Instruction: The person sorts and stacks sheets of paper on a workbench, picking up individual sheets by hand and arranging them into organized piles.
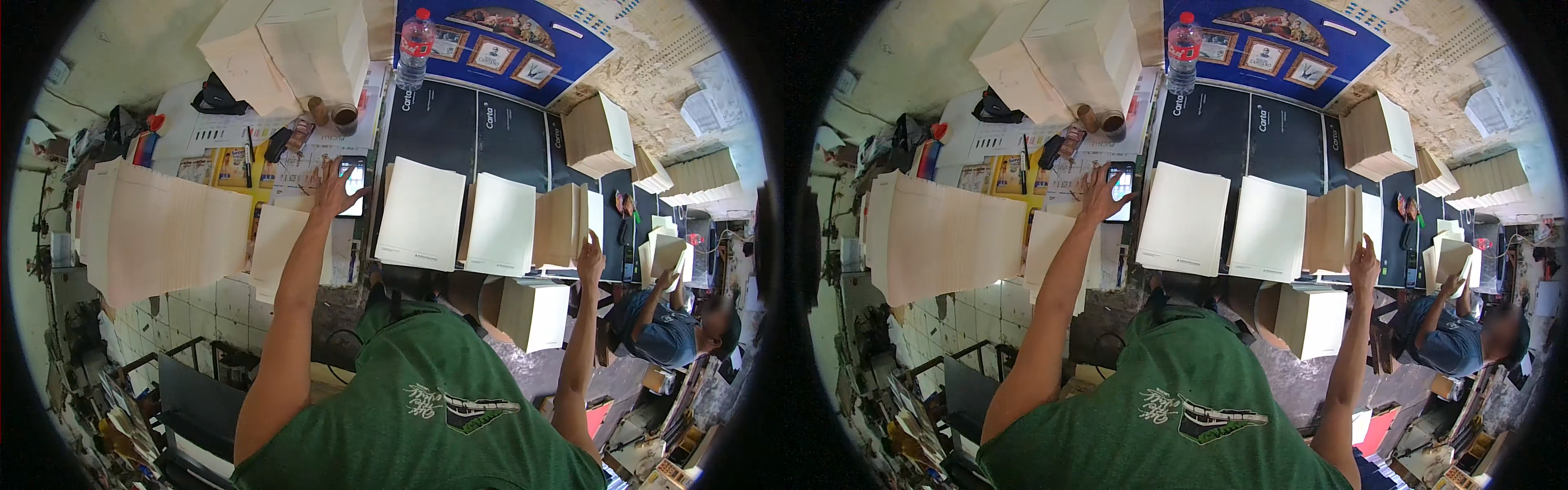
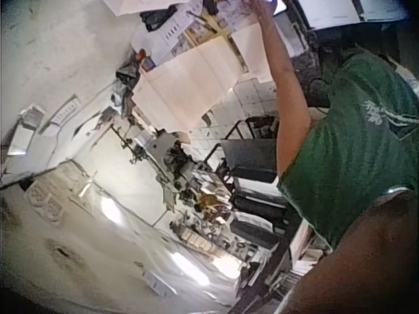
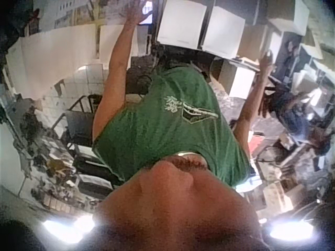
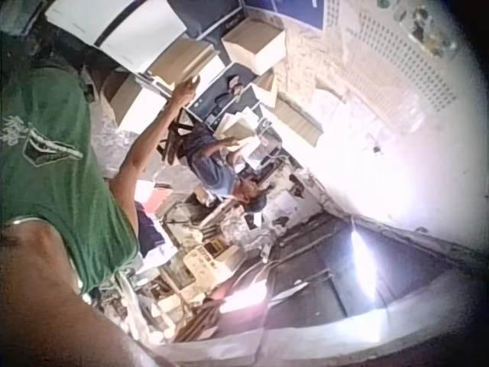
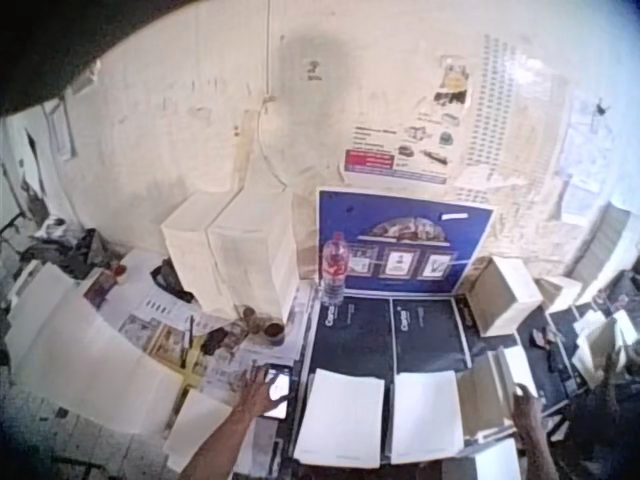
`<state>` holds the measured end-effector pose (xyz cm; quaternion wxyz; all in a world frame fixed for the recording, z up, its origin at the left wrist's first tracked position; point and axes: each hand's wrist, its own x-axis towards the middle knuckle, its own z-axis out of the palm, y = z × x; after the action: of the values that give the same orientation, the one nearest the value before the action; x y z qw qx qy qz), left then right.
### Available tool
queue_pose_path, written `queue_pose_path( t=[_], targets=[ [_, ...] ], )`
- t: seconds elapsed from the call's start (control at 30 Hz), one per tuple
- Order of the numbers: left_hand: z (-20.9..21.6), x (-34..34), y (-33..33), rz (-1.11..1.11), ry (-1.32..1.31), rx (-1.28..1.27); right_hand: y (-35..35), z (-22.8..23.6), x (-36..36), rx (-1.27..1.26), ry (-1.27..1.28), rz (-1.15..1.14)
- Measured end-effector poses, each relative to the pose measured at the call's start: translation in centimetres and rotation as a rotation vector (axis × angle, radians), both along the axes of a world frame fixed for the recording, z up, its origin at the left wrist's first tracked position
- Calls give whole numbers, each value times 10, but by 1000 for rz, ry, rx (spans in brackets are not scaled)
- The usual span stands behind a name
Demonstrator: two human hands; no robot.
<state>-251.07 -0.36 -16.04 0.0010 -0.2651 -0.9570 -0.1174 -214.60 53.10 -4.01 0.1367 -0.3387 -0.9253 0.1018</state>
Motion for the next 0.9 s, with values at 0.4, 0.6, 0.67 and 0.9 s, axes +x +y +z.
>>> queue_pose_path(
  t=[0.4, 0.6, 0.67, 0.9],
  targets=[
    [4, 9, -4, -12, 37, 1, 5, -4, 3, 5, 7, 8],
    [6, 11, -3, -18, 33, -1, 5, -7, 8, -3, 54, 24],
    [5, 12, -3, -5, 44, 9, 2, -3, 5, -2, 40, 29],
    [6, 9, 7, 31, 10, -65, 6, -4, 5, 0, -33, -23]
  ],
)
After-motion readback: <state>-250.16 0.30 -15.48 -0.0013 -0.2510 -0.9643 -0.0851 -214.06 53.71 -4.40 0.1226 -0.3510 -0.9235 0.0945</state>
